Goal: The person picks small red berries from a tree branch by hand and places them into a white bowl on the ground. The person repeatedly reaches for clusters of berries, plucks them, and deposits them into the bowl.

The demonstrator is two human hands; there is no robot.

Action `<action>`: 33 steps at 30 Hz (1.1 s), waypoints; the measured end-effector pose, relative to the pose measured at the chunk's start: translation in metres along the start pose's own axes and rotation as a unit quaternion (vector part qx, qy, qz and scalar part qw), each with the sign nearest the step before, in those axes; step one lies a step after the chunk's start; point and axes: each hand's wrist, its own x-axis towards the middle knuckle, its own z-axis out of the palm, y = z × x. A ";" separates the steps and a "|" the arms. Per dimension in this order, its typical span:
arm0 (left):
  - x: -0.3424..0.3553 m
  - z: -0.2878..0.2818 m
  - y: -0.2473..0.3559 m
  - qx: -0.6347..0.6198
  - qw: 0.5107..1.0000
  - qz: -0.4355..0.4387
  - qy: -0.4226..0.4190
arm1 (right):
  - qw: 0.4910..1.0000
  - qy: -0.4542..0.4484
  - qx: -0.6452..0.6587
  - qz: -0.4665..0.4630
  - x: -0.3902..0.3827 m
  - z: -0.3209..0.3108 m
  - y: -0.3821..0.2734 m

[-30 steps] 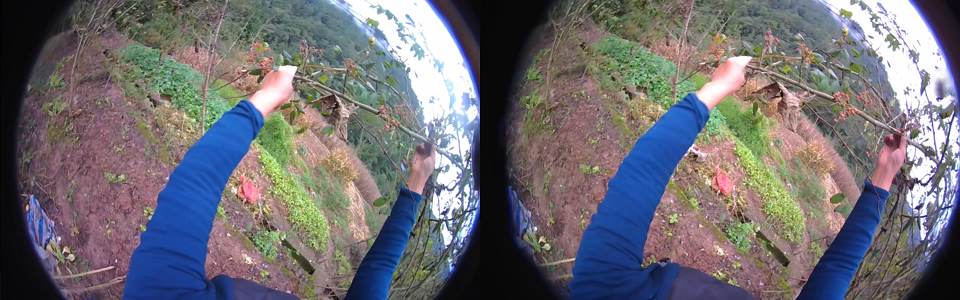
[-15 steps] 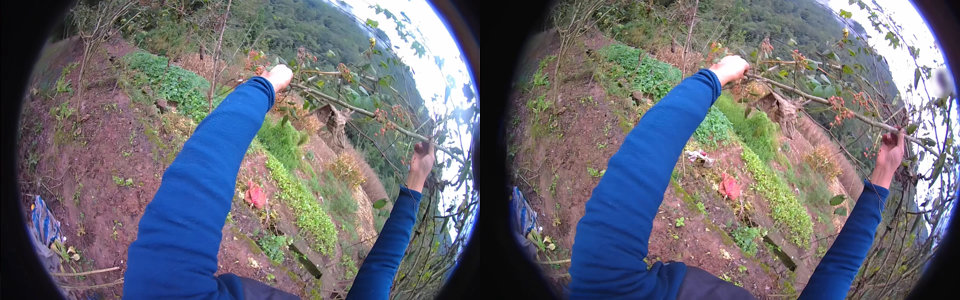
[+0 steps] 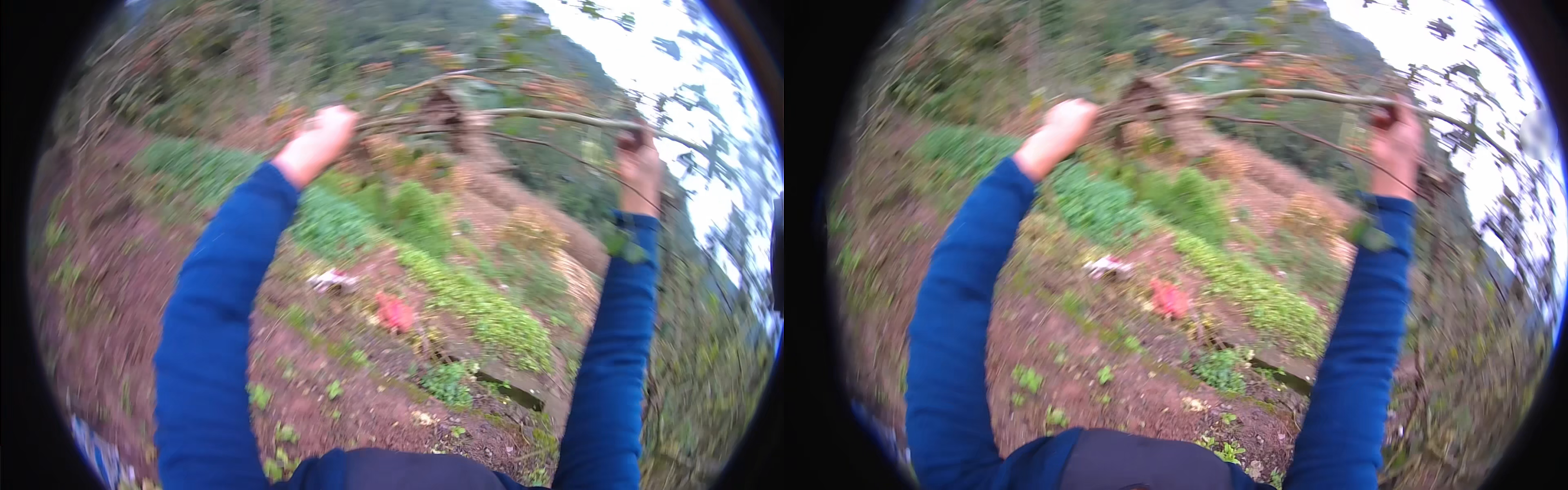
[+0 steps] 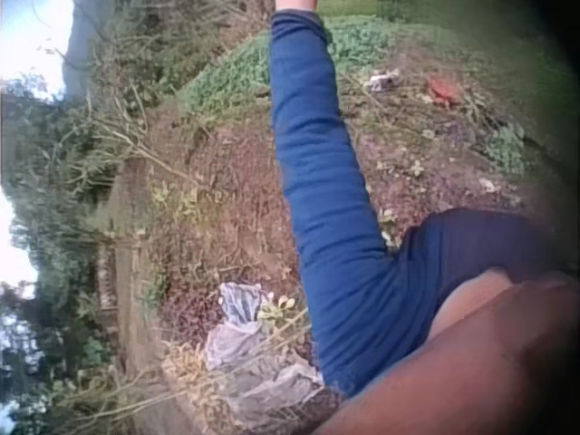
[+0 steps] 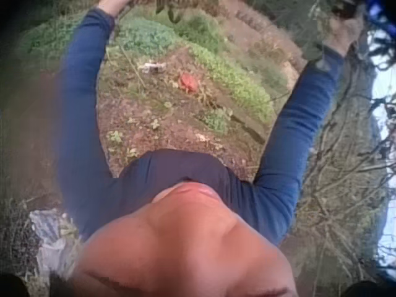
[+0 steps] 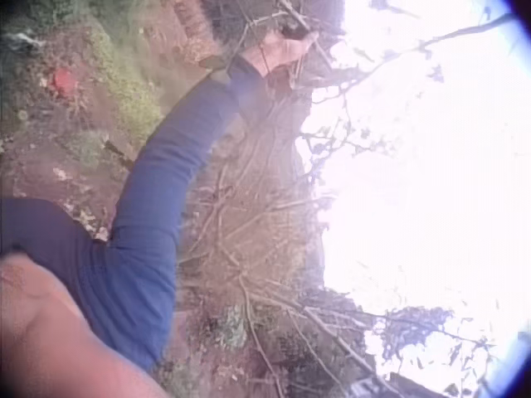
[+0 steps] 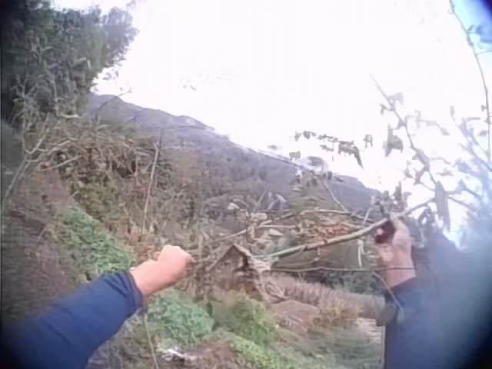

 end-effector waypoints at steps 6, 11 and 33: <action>-0.002 -0.048 -0.006 -0.018 0.998 -0.045 -0.051 | 0.997 -0.031 0.055 0.047 0.019 0.013 0.004; -0.010 -0.041 0.001 -0.012 0.999 -0.023 -0.025 | 0.999 -0.025 0.026 0.018 0.021 0.020 -0.003; -0.035 0.007 0.049 -0.063 0.996 -0.052 -0.023 | 0.557 0.072 -0.697 -0.445 -0.039 0.029 -0.081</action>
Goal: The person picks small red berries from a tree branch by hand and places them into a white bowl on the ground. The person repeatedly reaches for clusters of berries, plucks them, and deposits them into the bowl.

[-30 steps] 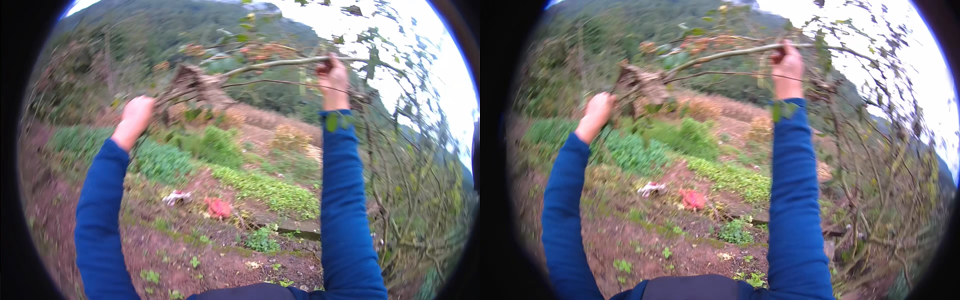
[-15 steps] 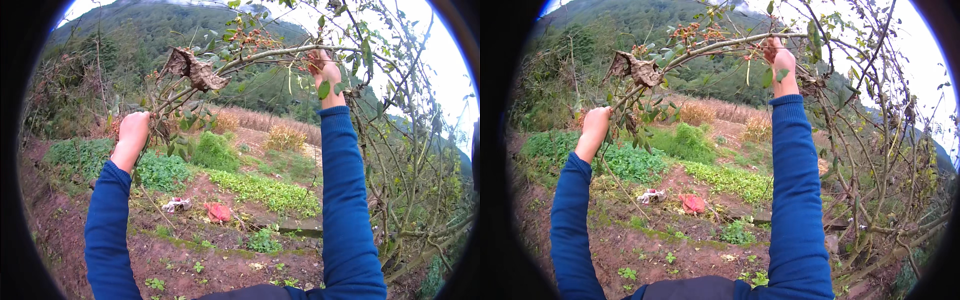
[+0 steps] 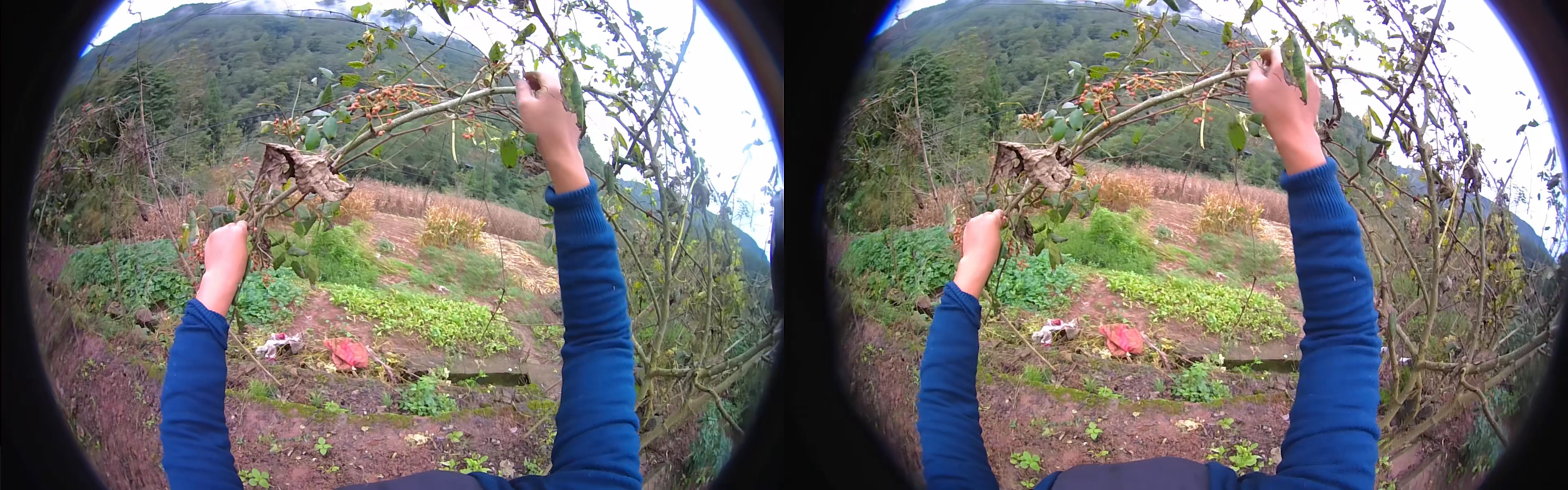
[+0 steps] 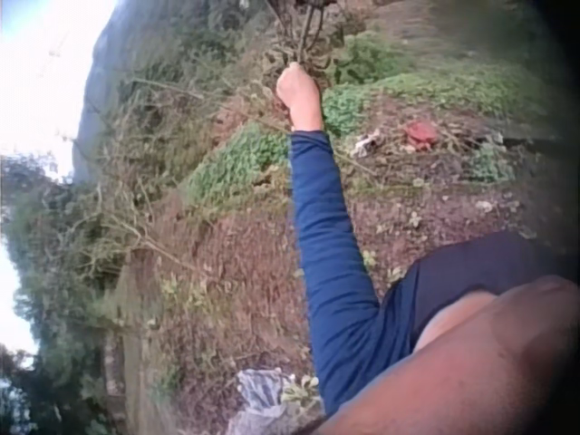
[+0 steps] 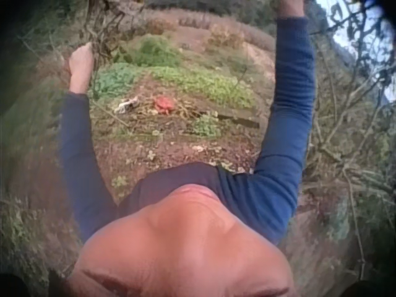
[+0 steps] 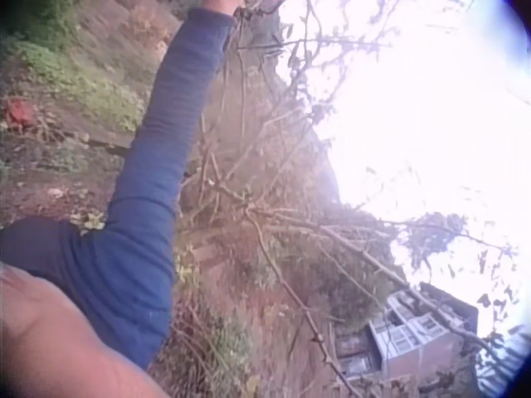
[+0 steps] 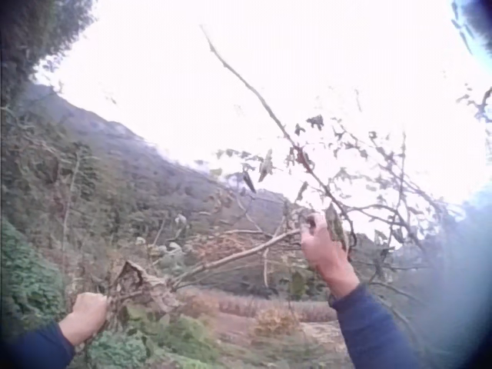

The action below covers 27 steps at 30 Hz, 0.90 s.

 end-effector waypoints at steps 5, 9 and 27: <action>-0.003 0.010 0.004 -0.003 1.000 -0.002 0.002 | 0.966 -0.205 -0.151 0.032 0.036 0.040 -0.009; -0.011 0.013 0.010 0.006 1.000 -0.012 -0.005 | 0.930 -0.315 -0.162 0.092 0.046 0.051 -0.018; -0.013 0.017 0.015 0.018 1.000 -0.008 -0.011 | 0.811 -0.326 0.315 0.369 0.039 0.068 0.010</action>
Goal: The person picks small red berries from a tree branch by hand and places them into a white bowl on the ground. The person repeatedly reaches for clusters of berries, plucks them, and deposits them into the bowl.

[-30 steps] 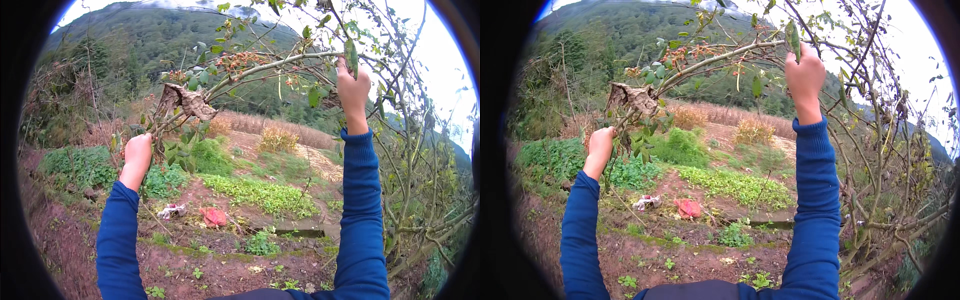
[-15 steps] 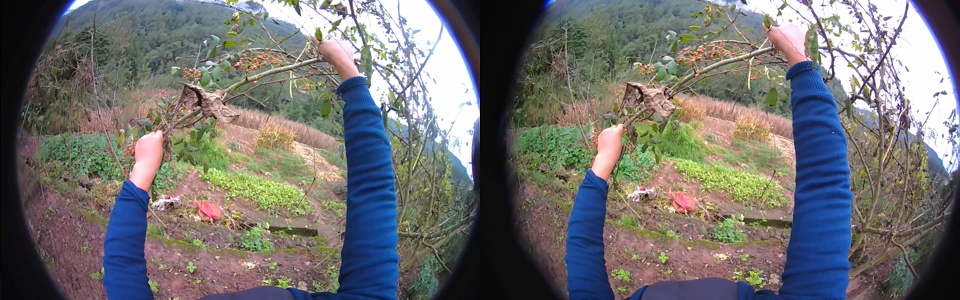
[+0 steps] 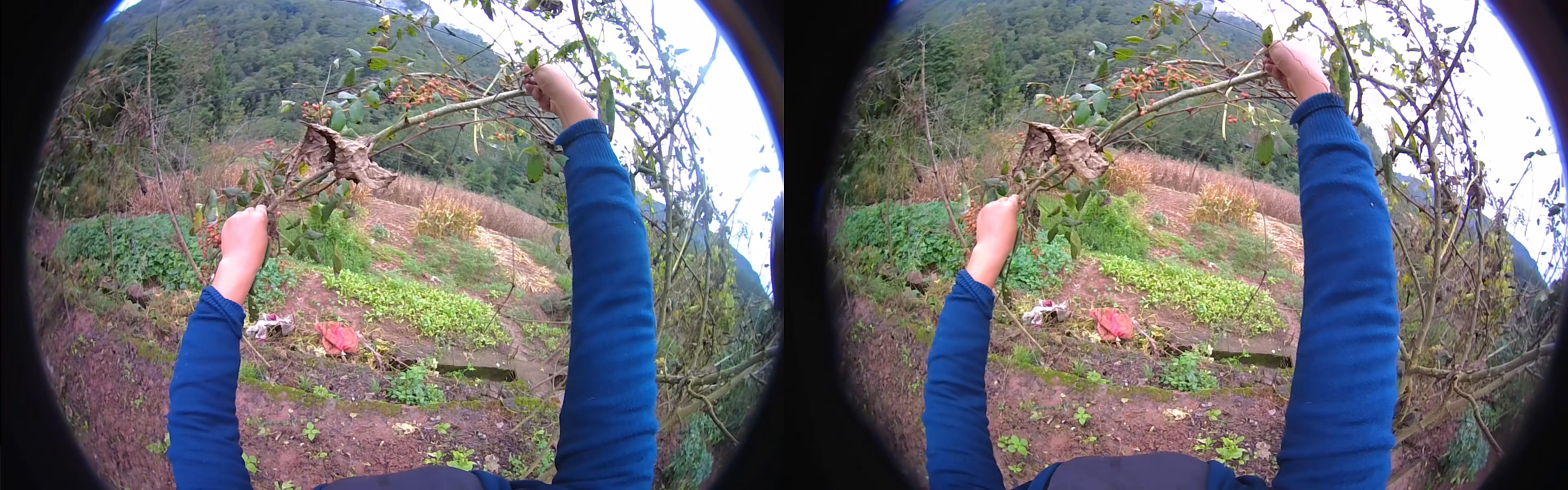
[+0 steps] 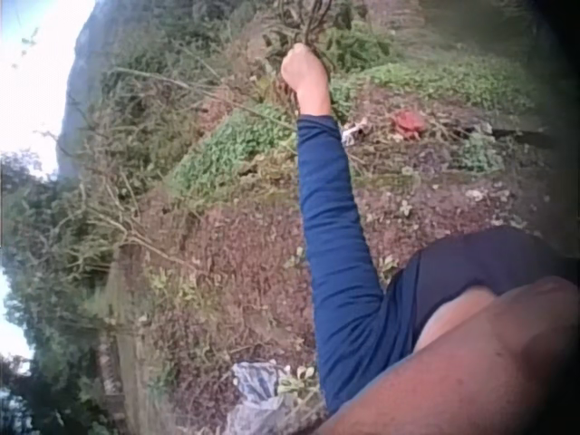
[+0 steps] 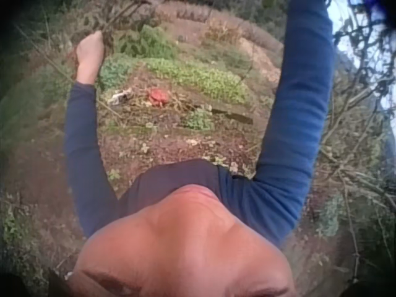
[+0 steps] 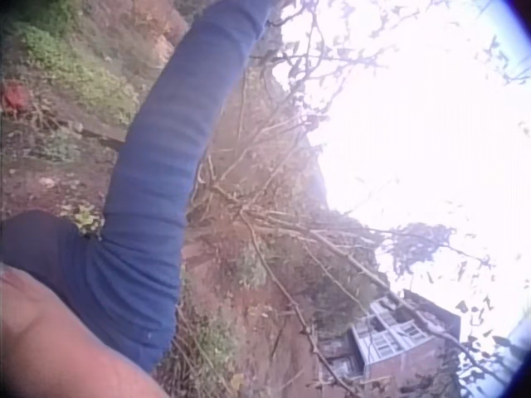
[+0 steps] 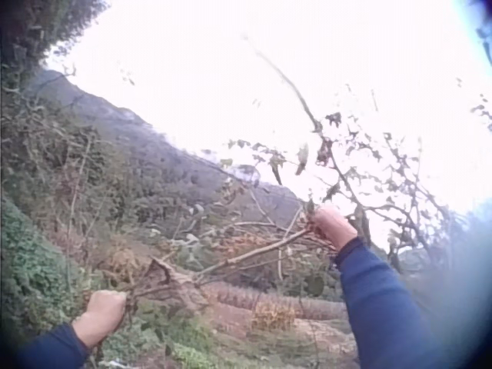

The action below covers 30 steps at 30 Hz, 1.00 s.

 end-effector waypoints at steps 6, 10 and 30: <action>-0.002 0.002 0.002 -0.009 1.000 -0.013 -0.003 | 0.994 -0.042 0.055 0.087 -0.011 -0.004 -0.010; -0.004 -0.001 0.000 -0.005 1.000 -0.022 -0.013 | 0.982 -0.048 0.145 0.108 -0.021 -0.002 -0.011; -0.005 -0.004 0.008 -0.007 1.000 0.004 -0.013 | 0.730 -0.118 0.613 0.278 -0.146 0.031 0.111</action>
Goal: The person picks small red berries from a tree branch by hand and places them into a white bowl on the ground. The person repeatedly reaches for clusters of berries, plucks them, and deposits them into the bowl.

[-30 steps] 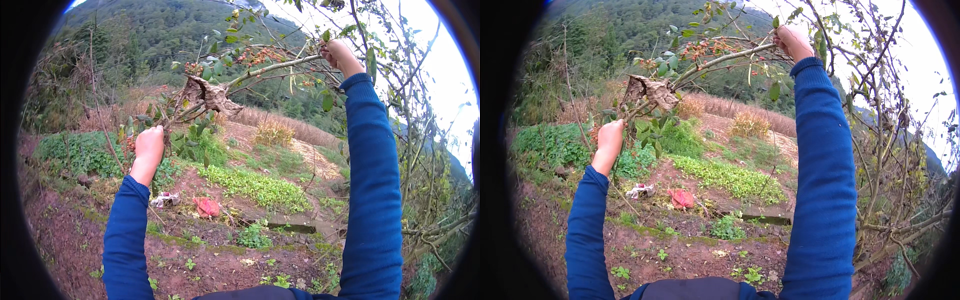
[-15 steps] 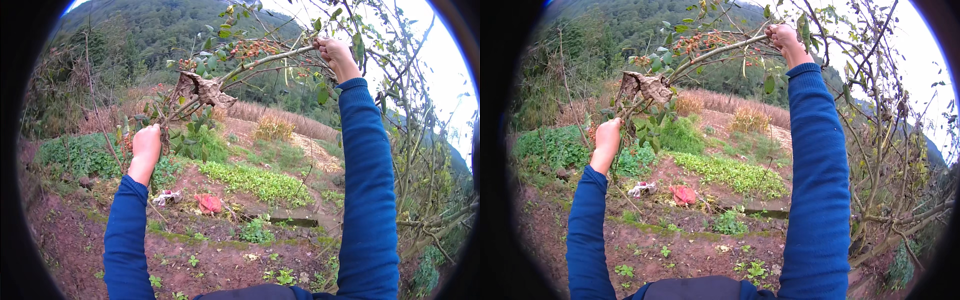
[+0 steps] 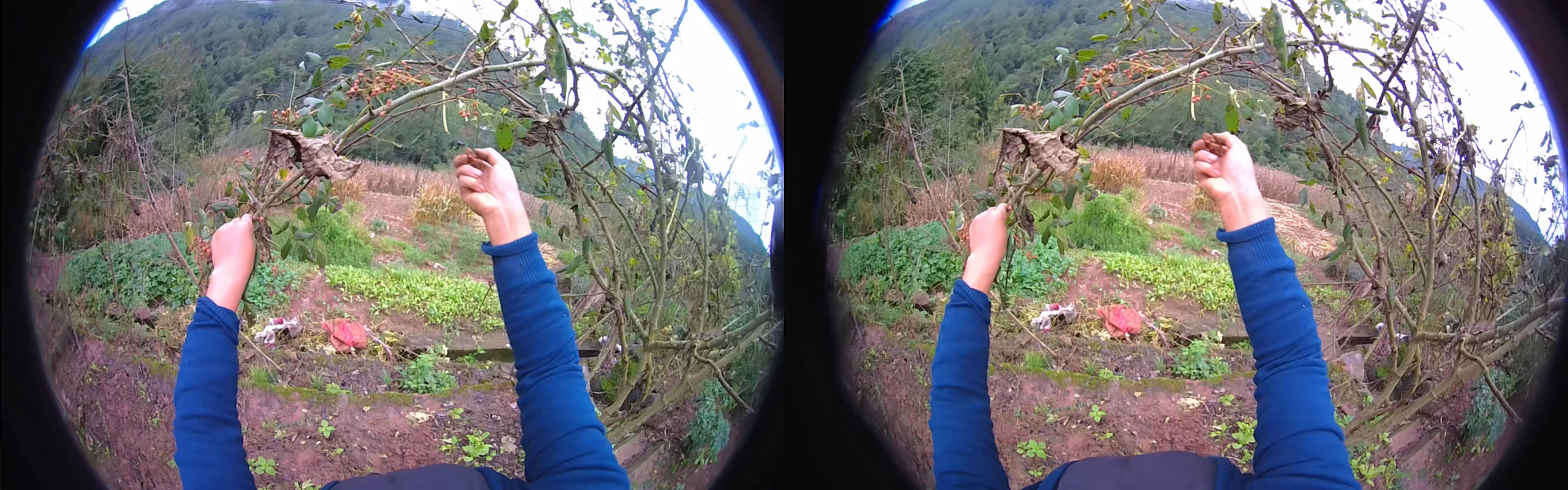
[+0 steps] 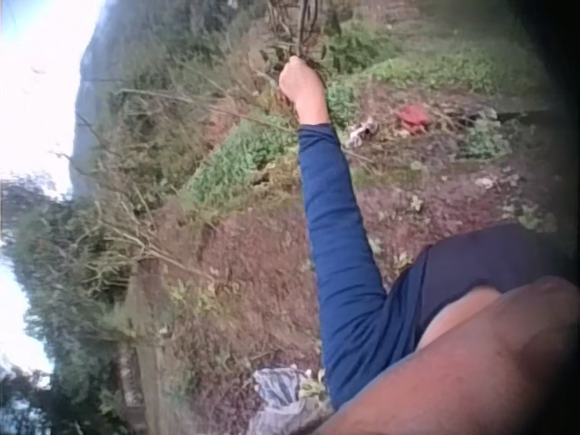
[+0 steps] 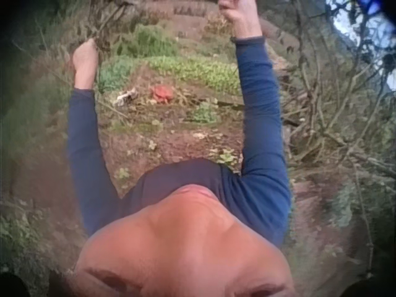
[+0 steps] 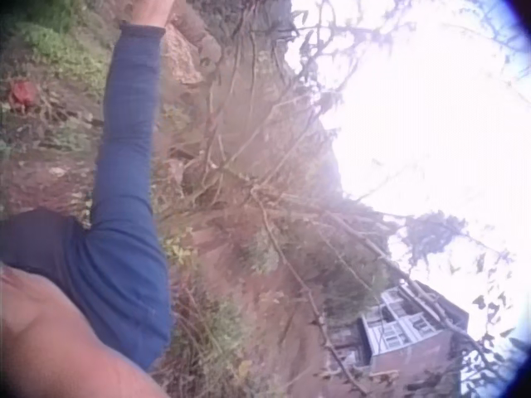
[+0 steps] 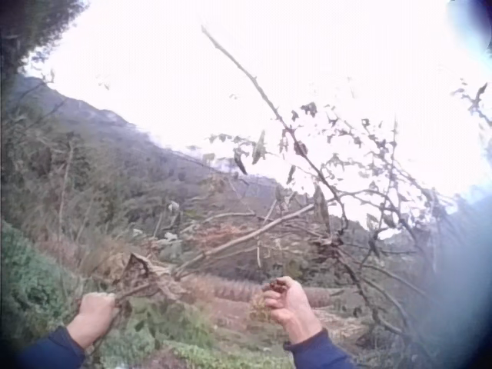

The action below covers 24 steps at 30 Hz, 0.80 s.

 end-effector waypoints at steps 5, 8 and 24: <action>-0.001 -0.007 -0.002 0.004 1.000 -0.009 -0.005 | 0.995 -0.081 0.060 -0.021 0.015 0.034 0.000; -0.003 0.001 -0.009 0.002 0.999 -0.003 0.033 | 0.988 -0.128 0.079 -0.038 0.012 0.051 -0.007; 0.001 0.014 -0.006 -0.003 1.000 -0.010 0.023 | 0.982 -0.055 -0.051 -0.172 0.022 0.049 0.005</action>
